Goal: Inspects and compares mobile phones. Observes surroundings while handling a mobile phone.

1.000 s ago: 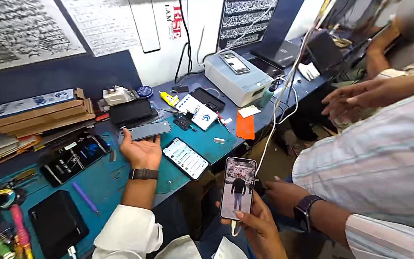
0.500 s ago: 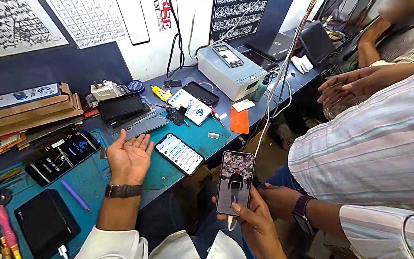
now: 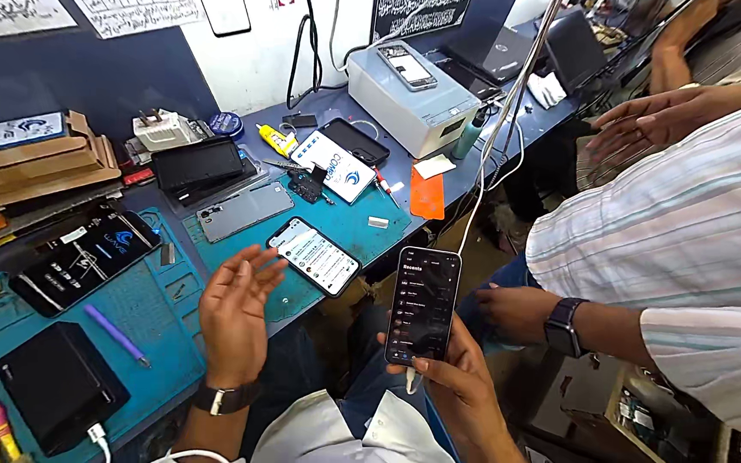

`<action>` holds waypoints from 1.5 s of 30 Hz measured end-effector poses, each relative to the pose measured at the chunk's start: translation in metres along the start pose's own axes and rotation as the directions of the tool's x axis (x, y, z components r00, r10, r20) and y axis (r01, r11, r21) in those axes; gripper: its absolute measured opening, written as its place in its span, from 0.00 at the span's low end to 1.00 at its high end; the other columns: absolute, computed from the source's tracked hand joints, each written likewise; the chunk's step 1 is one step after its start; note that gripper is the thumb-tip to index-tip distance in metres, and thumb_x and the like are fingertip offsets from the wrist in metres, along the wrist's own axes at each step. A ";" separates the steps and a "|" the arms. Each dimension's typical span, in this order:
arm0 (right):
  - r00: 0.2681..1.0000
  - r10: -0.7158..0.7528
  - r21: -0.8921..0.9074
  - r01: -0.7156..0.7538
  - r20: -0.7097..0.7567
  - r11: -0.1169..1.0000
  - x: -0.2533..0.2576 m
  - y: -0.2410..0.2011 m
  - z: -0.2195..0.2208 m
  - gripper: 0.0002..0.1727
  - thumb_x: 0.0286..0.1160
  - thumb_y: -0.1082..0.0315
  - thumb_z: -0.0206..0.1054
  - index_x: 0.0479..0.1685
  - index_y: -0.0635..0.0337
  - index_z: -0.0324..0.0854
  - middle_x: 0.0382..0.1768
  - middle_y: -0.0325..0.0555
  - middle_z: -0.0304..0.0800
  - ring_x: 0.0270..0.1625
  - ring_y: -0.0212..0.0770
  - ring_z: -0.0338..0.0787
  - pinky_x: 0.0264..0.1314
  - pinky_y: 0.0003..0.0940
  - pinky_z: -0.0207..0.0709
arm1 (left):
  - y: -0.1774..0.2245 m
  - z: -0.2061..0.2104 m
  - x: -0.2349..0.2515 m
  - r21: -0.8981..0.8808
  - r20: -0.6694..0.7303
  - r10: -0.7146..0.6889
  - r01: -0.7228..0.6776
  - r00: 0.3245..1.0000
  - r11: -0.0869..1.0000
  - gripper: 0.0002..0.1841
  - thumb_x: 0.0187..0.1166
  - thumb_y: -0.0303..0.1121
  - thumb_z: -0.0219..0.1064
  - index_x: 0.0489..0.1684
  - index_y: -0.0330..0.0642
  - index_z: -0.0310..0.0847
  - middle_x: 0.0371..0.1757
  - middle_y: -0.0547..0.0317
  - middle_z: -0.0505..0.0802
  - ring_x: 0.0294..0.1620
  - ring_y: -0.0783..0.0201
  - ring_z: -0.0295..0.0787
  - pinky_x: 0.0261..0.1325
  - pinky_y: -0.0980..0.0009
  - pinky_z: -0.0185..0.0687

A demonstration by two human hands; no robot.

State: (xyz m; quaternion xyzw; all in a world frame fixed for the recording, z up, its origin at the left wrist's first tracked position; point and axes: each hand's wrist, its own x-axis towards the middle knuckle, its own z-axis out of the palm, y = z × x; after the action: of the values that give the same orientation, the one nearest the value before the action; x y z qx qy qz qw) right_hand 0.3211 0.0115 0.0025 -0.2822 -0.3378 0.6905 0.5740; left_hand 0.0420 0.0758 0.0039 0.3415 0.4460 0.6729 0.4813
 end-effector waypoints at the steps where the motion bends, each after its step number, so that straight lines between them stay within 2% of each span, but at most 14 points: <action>1: 1.000 0.010 0.016 -0.010 0.027 1.000 0.000 -0.001 -0.001 0.38 0.67 0.79 0.69 0.82 0.60 0.62 0.68 0.72 0.80 0.65 0.67 0.88 0.60 0.61 0.88 | -0.005 -0.001 -0.007 0.047 0.049 0.038 -0.040 0.998 0.998 0.18 0.92 0.35 0.46 0.68 0.40 0.78 0.61 0.51 0.92 0.56 0.56 0.93 0.60 0.60 0.90; 3: 0.996 0.029 0.041 -0.032 0.079 0.999 0.001 -0.002 -0.002 0.38 0.68 0.80 0.67 0.83 0.56 0.62 0.71 0.70 0.78 0.68 0.68 0.86 0.64 0.64 0.85 | -0.015 -0.005 -0.016 0.125 0.124 0.100 -0.116 0.987 0.985 0.17 0.91 0.36 0.50 0.65 0.40 0.81 0.54 0.50 0.94 0.47 0.57 0.95 0.51 0.62 0.93; 8: 0.991 0.046 0.040 -0.052 0.122 0.998 0.004 -0.004 -0.001 0.40 0.71 0.83 0.65 0.86 0.54 0.58 0.75 0.70 0.74 0.72 0.70 0.83 0.67 0.65 0.83 | -0.033 -0.016 -0.019 0.269 0.166 0.179 -0.220 0.970 0.938 0.15 0.89 0.32 0.54 0.65 0.37 0.82 0.50 0.51 0.95 0.40 0.60 0.95 0.41 0.68 0.92; 11: 0.994 0.049 0.033 -0.053 0.101 0.998 0.005 -0.004 0.002 0.39 0.72 0.84 0.64 0.86 0.56 0.58 0.74 0.72 0.75 0.71 0.71 0.83 0.66 0.65 0.84 | -0.037 -0.017 -0.017 0.294 0.171 0.171 -0.215 0.970 0.931 0.15 0.88 0.30 0.55 0.65 0.37 0.82 0.50 0.51 0.95 0.40 0.60 0.94 0.41 0.69 0.92; 16: 0.987 0.024 -0.018 -0.021 0.161 1.000 0.008 -0.001 0.001 0.41 0.71 0.79 0.69 0.87 0.57 0.57 0.74 0.70 0.75 0.72 0.69 0.83 0.67 0.63 0.84 | -0.040 -0.018 -0.018 0.364 0.188 0.182 -0.241 0.965 0.900 0.14 0.87 0.30 0.57 0.64 0.38 0.83 0.49 0.54 0.95 0.40 0.62 0.94 0.41 0.70 0.92; 28: 0.990 0.034 -0.015 -0.032 0.137 0.999 0.010 0.001 0.005 0.40 0.70 0.79 0.69 0.85 0.59 0.58 0.75 0.73 0.73 0.71 0.71 0.82 0.65 0.64 0.85 | -0.045 -0.022 -0.021 0.345 0.212 0.240 -0.302 0.947 0.889 0.14 0.86 0.30 0.59 0.64 0.37 0.83 0.48 0.54 0.95 0.41 0.61 0.94 0.43 0.70 0.92; 31: 0.990 0.030 -0.010 -0.029 0.135 1.000 0.009 0.001 0.004 0.40 0.69 0.78 0.70 0.85 0.58 0.59 0.75 0.73 0.74 0.71 0.71 0.83 0.64 0.64 0.85 | -0.042 -0.019 -0.026 0.360 0.223 0.293 -0.358 0.930 0.861 0.14 0.87 0.34 0.59 0.63 0.38 0.83 0.47 0.55 0.95 0.41 0.62 0.94 0.44 0.68 0.93; 33: 0.991 0.018 -0.015 -0.017 0.134 1.000 0.008 0.000 0.002 0.39 0.70 0.78 0.70 0.85 0.59 0.60 0.73 0.73 0.75 0.70 0.71 0.83 0.64 0.63 0.86 | -0.043 -0.012 -0.036 0.380 0.254 0.317 -0.396 0.914 0.836 0.14 0.89 0.39 0.58 0.57 0.41 0.86 0.45 0.58 0.95 0.40 0.61 0.94 0.44 0.64 0.95; 35: 0.992 0.008 -0.018 -0.006 0.123 1.000 0.007 0.000 0.001 0.39 0.70 0.77 0.71 0.84 0.60 0.60 0.73 0.74 0.75 0.70 0.72 0.83 0.62 0.64 0.87 | -0.049 -0.001 -0.052 0.343 0.250 0.239 -0.317 0.938 0.884 0.14 0.88 0.41 0.59 0.48 0.43 0.88 0.44 0.57 0.96 0.41 0.59 0.95 0.47 0.60 0.96; 37: 0.995 0.011 -0.030 -0.008 0.097 1.000 0.007 -0.001 0.001 0.40 0.68 0.77 0.72 0.84 0.61 0.59 0.73 0.74 0.75 0.70 0.73 0.83 0.59 0.64 0.88 | -0.060 0.014 -0.069 0.187 0.181 -0.005 -0.030 0.983 0.982 0.14 0.88 0.37 0.58 0.49 0.35 0.86 0.50 0.47 0.95 0.51 0.50 0.95 0.58 0.53 0.92; 38: 0.996 0.019 -0.038 -0.016 0.086 0.999 0.007 -0.002 0.001 0.41 0.67 0.77 0.72 0.84 0.61 0.59 0.74 0.74 0.75 0.70 0.73 0.83 0.58 0.64 0.89 | -0.066 0.021 -0.074 0.055 0.146 -0.170 0.164 0.974 0.985 0.16 0.88 0.35 0.55 0.55 0.31 0.82 0.58 0.40 0.93 0.61 0.45 0.91 0.66 0.49 0.87; 40: 0.996 0.039 -0.039 -0.036 0.077 0.999 0.007 -0.004 0.000 0.41 0.67 0.77 0.73 0.83 0.59 0.60 0.75 0.73 0.74 0.70 0.73 0.83 0.58 0.63 0.89 | -0.075 0.033 -0.074 -0.241 0.103 -0.422 0.434 0.901 0.868 0.20 0.89 0.35 0.48 0.69 0.30 0.72 0.73 0.38 0.85 0.77 0.45 0.80 0.79 0.49 0.74; 42: 0.996 0.049 -0.036 -0.047 0.074 0.998 0.006 -0.007 0.000 0.40 0.66 0.77 0.73 0.82 0.59 0.60 0.76 0.73 0.73 0.70 0.73 0.83 0.58 0.64 0.88 | -0.079 0.041 -0.069 -0.457 0.125 -0.489 0.487 0.863 0.744 0.23 0.91 0.37 0.42 0.77 0.33 0.67 0.80 0.40 0.80 0.83 0.48 0.73 0.85 0.50 0.67; 45: 0.996 0.057 -0.029 -0.055 0.070 0.998 0.005 -0.010 -0.001 0.41 0.66 0.80 0.71 0.83 0.59 0.57 0.76 0.72 0.73 0.69 0.73 0.84 0.57 0.64 0.89 | -0.070 0.052 -0.057 -0.620 0.174 -0.509 0.496 0.843 0.608 0.27 0.94 0.42 0.37 0.80 0.33 0.65 0.81 0.40 0.78 0.85 0.47 0.71 0.86 0.51 0.65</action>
State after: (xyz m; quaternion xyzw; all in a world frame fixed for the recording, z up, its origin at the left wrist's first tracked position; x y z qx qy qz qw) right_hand 0.3268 0.0172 0.0095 -0.2745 -0.3593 0.7112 0.5383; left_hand 0.1297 0.0456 -0.0430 0.0097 0.2700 0.6247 0.7326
